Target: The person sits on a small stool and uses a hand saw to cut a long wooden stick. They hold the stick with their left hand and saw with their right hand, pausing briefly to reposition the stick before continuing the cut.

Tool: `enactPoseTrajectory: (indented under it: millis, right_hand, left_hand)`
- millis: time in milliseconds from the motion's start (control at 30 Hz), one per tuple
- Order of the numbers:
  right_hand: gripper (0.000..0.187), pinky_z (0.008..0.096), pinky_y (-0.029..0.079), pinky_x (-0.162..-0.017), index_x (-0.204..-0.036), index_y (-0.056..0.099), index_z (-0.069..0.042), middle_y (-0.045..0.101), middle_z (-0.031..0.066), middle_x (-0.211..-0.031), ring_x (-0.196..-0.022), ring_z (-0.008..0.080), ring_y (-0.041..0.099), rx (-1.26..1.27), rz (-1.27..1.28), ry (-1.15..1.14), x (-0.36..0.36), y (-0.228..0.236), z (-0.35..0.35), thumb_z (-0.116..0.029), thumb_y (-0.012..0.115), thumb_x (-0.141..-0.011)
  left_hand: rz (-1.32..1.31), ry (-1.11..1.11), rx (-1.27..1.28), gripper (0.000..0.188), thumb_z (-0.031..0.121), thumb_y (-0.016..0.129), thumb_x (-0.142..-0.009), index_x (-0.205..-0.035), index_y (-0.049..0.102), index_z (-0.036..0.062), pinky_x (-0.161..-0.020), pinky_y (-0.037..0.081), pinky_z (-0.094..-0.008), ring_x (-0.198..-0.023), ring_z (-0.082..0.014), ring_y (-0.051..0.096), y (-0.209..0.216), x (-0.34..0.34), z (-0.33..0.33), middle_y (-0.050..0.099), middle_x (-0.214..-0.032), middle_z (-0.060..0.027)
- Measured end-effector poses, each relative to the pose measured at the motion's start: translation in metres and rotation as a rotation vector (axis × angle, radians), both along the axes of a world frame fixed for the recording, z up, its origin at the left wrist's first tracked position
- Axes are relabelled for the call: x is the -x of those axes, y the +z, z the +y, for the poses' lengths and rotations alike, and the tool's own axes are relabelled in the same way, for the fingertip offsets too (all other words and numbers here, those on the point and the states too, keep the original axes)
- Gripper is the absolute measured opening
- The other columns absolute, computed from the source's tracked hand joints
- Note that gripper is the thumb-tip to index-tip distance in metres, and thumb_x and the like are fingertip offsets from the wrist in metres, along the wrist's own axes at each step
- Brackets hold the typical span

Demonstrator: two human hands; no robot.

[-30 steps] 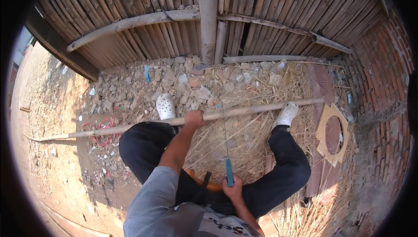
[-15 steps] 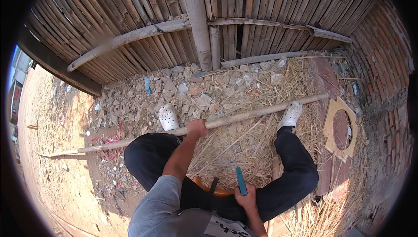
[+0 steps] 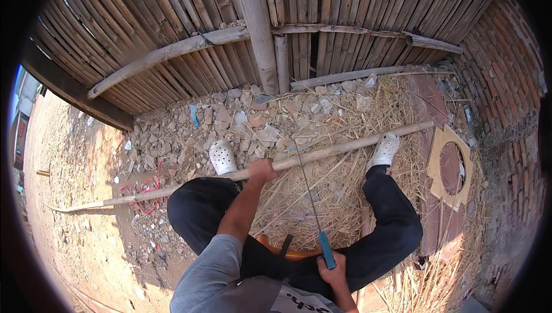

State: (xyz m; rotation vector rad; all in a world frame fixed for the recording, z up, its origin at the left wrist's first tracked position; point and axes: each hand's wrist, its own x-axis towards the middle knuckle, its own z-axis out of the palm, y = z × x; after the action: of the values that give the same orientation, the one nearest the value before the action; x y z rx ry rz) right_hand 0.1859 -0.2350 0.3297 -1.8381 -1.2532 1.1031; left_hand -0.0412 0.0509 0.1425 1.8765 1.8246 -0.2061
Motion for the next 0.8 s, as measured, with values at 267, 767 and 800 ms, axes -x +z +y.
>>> enactPoseTrajectory:
  millis: [267, 767, 800]
  right_hand:
    - [0.016, 0.0353, 0.042, -0.051, -0.068, 0.052, 0.001, 0.048, 0.0129, -0.054, -0.048, 0.0187, 0.049, -0.066, 0.045, -0.031, 0.007, -0.063, 0.097, -0.009, 0.063, -0.075]
    - [0.023, 0.0428, 0.048, -0.056, -0.067, 0.053, -0.004, 0.056, 0.0150, -0.057, -0.058, 0.0347, 0.059, 0.100, -0.111, 0.098, -0.006, -0.013, -0.033, -0.021, 0.067, -0.072]
    - [0.022, 0.0425, 0.049, -0.057, -0.067, 0.054, -0.004, 0.057, 0.0152, -0.057, -0.059, 0.0359, 0.062, 0.117, -0.135, 0.079, -0.010, -0.006, -0.040, -0.021, 0.068, -0.072]
  left_hand:
    - [0.022, -0.027, -0.037, 0.042, 0.029, 0.065, -0.067, -0.107, 0.070, 0.0169, -0.082, 0.055, -0.0403, -0.094, -0.0296, 0.069, 0.011, -0.027, -0.009, 0.071, -0.101, -0.0120]
    - [0.059, 0.004, -0.007, 0.043, 0.036, 0.068, -0.067, -0.103, 0.072, 0.0117, -0.082, 0.055, -0.0396, -0.093, -0.0296, 0.069, -0.005, -0.046, -0.003, 0.071, -0.099, -0.0131]
    - [0.060, -0.012, 0.003, 0.044, 0.036, 0.068, -0.067, -0.103, 0.071, 0.0116, -0.082, 0.055, -0.0395, -0.093, -0.0297, 0.069, 0.000, -0.051, -0.014, 0.071, -0.099, -0.0131]
